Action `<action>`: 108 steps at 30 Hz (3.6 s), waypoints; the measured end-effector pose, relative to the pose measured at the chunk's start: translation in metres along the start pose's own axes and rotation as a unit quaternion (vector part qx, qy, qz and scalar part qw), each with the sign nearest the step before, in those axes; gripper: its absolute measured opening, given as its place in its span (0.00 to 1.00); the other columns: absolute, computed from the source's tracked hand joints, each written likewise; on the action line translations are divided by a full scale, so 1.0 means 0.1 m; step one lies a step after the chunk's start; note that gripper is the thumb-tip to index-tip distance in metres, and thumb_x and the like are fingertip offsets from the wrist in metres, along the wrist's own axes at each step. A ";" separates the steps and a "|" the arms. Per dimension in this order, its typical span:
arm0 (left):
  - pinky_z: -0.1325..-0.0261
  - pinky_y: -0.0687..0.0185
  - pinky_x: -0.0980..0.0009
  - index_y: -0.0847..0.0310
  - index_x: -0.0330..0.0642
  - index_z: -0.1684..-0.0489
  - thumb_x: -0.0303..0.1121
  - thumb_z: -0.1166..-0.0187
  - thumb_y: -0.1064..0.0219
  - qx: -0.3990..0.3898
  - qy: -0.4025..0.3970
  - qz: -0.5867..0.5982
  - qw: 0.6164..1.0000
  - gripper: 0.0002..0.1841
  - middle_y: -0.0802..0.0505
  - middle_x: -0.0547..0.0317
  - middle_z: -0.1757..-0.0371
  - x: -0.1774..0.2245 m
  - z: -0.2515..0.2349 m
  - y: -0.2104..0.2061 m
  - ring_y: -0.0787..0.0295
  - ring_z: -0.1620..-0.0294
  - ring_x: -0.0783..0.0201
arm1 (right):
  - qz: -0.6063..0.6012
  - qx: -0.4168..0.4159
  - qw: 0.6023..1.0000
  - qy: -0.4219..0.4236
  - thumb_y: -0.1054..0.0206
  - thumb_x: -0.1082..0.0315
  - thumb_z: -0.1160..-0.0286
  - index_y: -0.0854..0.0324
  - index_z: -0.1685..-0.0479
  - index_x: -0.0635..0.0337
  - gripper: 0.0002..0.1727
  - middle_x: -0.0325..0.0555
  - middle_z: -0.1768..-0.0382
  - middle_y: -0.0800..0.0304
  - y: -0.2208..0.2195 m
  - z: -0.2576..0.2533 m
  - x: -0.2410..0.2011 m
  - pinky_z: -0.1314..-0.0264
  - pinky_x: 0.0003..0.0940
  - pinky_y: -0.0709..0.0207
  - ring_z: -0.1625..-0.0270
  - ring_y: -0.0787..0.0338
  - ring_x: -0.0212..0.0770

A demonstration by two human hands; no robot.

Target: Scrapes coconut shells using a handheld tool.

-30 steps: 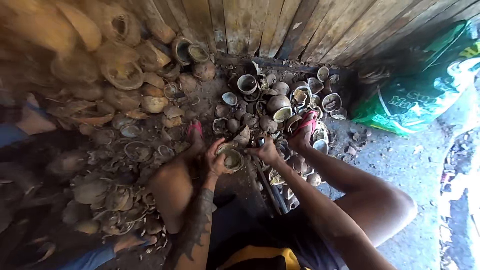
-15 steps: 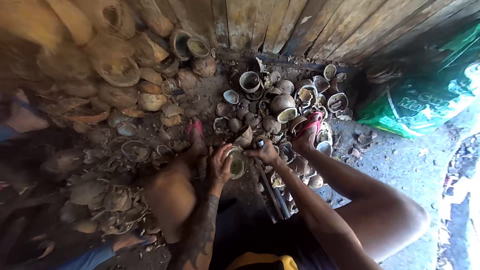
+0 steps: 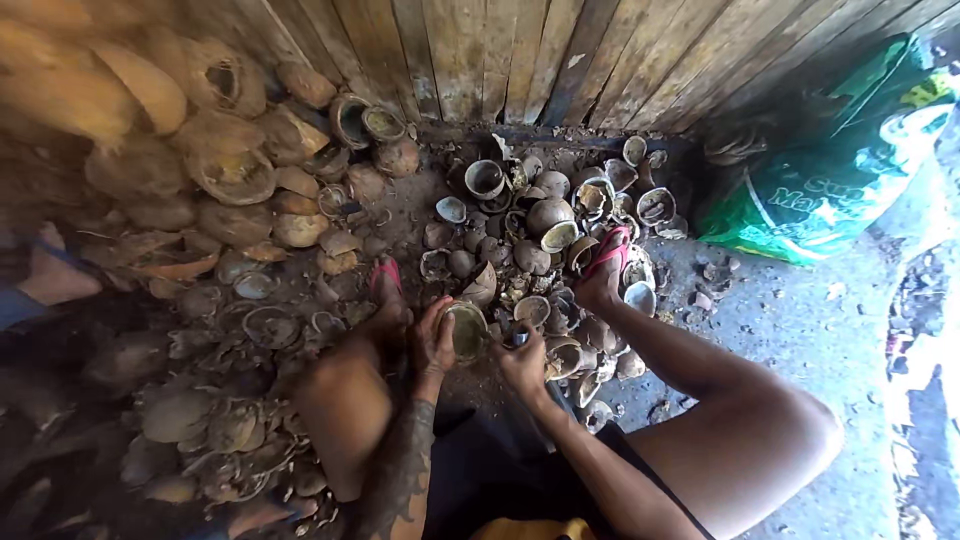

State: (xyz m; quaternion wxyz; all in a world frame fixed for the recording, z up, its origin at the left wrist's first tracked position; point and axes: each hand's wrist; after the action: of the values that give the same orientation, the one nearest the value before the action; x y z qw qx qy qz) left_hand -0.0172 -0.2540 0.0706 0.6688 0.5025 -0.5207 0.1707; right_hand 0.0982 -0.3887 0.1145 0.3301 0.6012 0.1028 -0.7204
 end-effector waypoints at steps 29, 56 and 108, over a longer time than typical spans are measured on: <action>0.19 0.26 0.55 0.20 0.33 0.26 0.48 0.11 0.49 0.017 0.041 -0.015 0.999 0.28 0.12 0.43 0.28 0.20 0.22 0.17 0.17 0.25 0.54 | -0.162 0.055 0.982 -0.082 0.19 0.75 0.41 0.23 0.64 0.64 0.15 0.39 0.77 0.21 -0.08 0.35 -0.03 0.78 0.26 0.24 0.80 0.23 0.29; 0.18 0.28 0.51 0.11 0.45 0.36 0.46 0.07 0.51 -0.114 0.063 -0.071 0.989 0.23 0.07 0.57 0.34 0.11 -0.28 0.21 0.14 0.28 0.61 | -0.041 -0.075 0.996 0.032 0.13 0.64 0.50 0.21 0.69 0.60 0.19 0.32 0.78 0.21 0.17 -0.46 0.33 0.68 0.23 0.22 0.76 0.23 0.24; 0.23 0.25 0.47 0.07 0.40 0.47 0.39 0.10 0.49 0.001 0.053 -0.074 0.996 0.21 0.03 0.51 0.45 0.19 -0.09 -0.06 0.10 0.34 0.54 | -0.042 -0.160 0.986 0.031 0.14 0.66 0.51 0.21 0.70 0.57 0.18 0.31 0.76 0.20 0.15 -0.44 0.48 0.67 0.23 0.23 0.75 0.21 0.24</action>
State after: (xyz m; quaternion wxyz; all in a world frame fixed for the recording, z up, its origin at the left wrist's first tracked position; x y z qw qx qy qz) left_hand 0.0000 -0.2544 0.0844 0.7056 0.5309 -0.4455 0.1477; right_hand 0.1393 -0.3933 0.0619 0.3877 0.5580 0.2521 -0.6890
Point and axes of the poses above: each hand's wrist, its own z-axis away from the middle knuckle, its own y-axis out of the back of the hand, x = y × z
